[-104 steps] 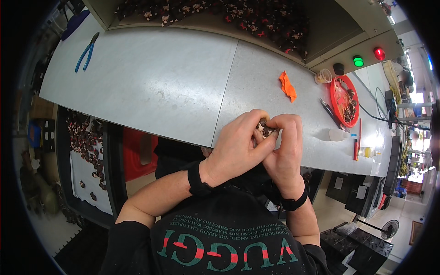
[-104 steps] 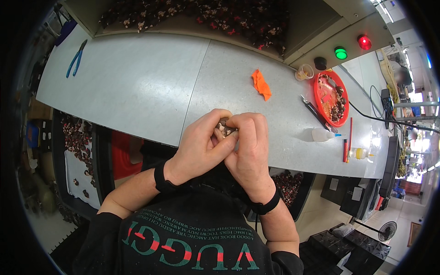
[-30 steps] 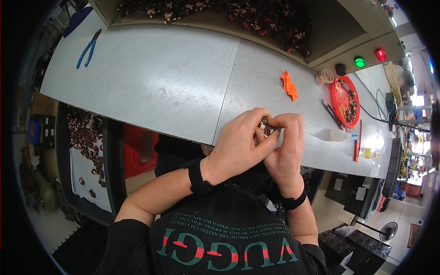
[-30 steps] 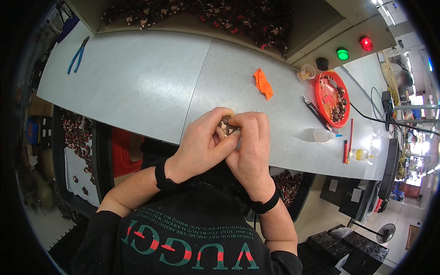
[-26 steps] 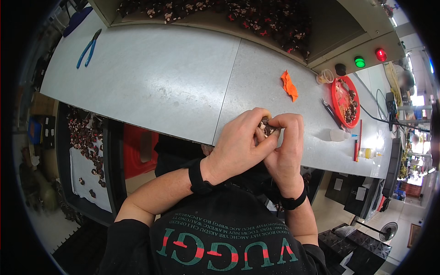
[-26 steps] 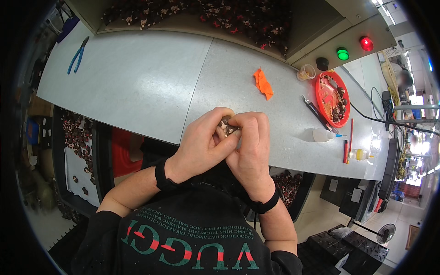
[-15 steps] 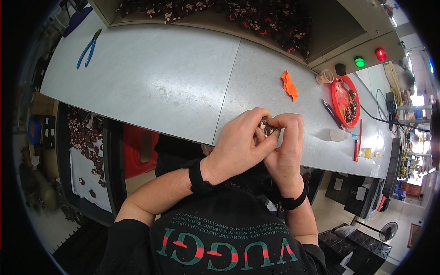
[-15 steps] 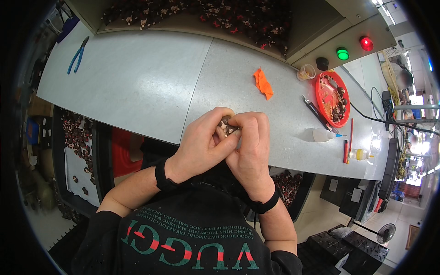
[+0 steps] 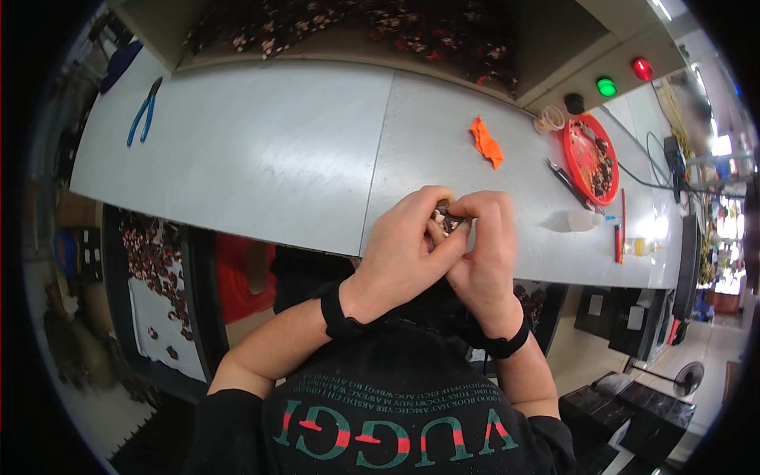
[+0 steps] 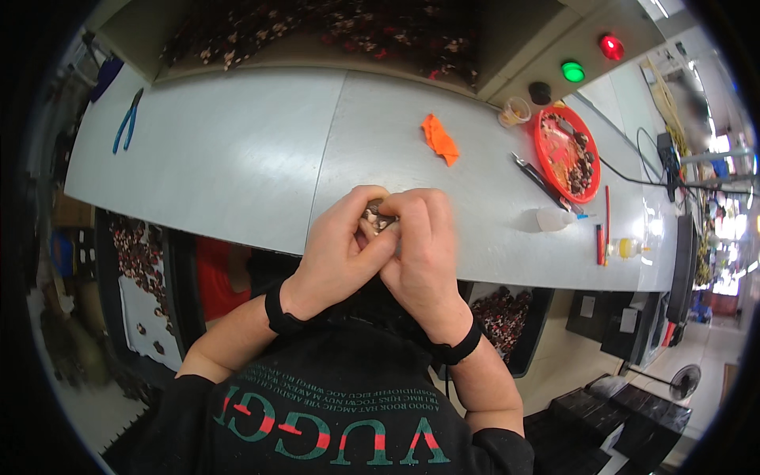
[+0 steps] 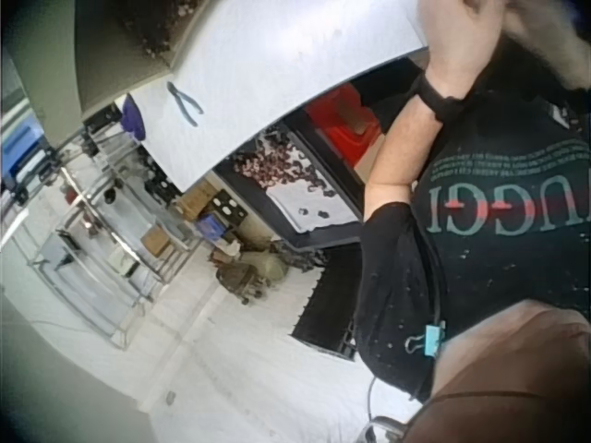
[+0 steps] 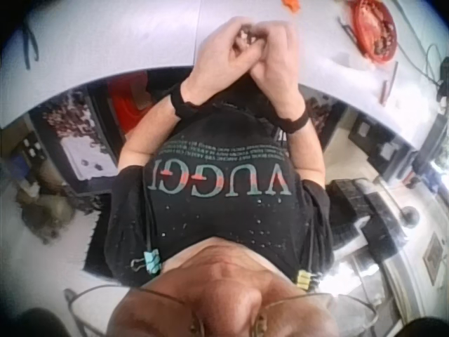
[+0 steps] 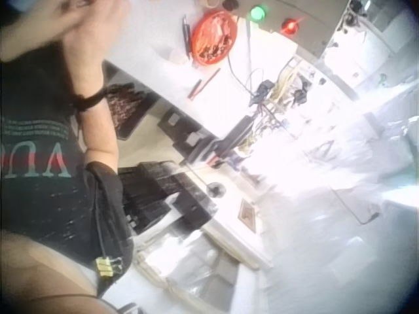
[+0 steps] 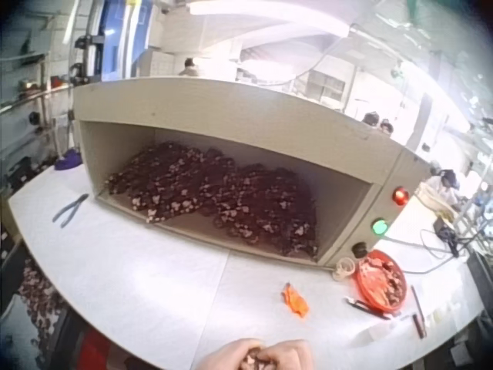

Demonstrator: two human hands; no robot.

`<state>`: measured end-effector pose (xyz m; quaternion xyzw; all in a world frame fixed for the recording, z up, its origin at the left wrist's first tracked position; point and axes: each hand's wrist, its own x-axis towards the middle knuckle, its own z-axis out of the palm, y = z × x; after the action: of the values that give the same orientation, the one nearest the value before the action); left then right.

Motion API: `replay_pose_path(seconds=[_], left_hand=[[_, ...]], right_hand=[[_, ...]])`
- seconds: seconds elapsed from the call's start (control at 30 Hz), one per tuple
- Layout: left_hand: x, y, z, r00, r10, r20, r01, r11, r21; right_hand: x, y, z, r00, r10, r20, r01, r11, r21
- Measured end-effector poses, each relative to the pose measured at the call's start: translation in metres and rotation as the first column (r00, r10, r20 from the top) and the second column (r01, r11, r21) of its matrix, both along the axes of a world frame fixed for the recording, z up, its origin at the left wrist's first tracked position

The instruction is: Assembling and gluing small figurine parts together at a workshop table.

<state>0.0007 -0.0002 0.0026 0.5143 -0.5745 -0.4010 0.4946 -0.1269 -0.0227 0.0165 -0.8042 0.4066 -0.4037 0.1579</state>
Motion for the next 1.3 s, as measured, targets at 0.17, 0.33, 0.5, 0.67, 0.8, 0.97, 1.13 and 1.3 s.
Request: replay_pose_path(seconds=[0.17, 0.33, 0.5, 0.67, 0.8, 0.97, 1.13, 1.3], left_hand=[[0.001, 0.001, 0.005, 0.998, -0.049, -0.037, 0.052, 0.995, 0.084], [0.004, 0.001, 0.0, 0.995, -0.094, 0.02, 0.094, 0.995, 0.026], [0.005, 0.007, -0.006, 0.987, -0.16, -0.019, 0.159, 0.986, -0.049], [0.006, 0.008, -0.005, 0.979, -0.205, -0.018, 0.202, 0.975, -0.09], [0.007, 0.008, -0.006, 0.973, -0.221, -0.06, 0.218, 0.975, -0.051], [0.004, 0.007, -0.003, 0.981, -0.192, -0.025, 0.191, 0.981, -0.042], [0.001, 0.007, 0.003, 0.988, -0.153, 0.023, 0.152, 0.988, 0.026], [-0.002, 0.006, -0.001, 0.994, -0.11, 0.023, 0.109, 0.994, 0.031]], right_hand=[[-0.001, 0.002, -0.002, 0.998, 0.009, 0.055, -0.01, 1.0, 0.006], [-0.002, 0.005, -0.007, 0.994, -0.001, 0.108, 0.0, 1.0, 0.004], [-0.005, 0.013, -0.019, 0.973, 0.013, 0.231, -0.009, 1.0, -0.02], [-0.01, 0.015, -0.025, 0.954, 0.033, 0.298, -0.022, 0.999, -0.039], [-0.011, 0.013, -0.027, 0.939, 0.054, 0.339, -0.049, 0.998, -0.026], [-0.01, 0.011, -0.029, 0.928, 0.049, 0.369, -0.055, 0.998, 0.008], [-0.011, 0.01, -0.029, 0.928, 0.043, 0.37, -0.058, 0.998, 0.03], [-0.011, 0.01, -0.029, 0.925, 0.03, 0.378, -0.054, 0.997, 0.053]])
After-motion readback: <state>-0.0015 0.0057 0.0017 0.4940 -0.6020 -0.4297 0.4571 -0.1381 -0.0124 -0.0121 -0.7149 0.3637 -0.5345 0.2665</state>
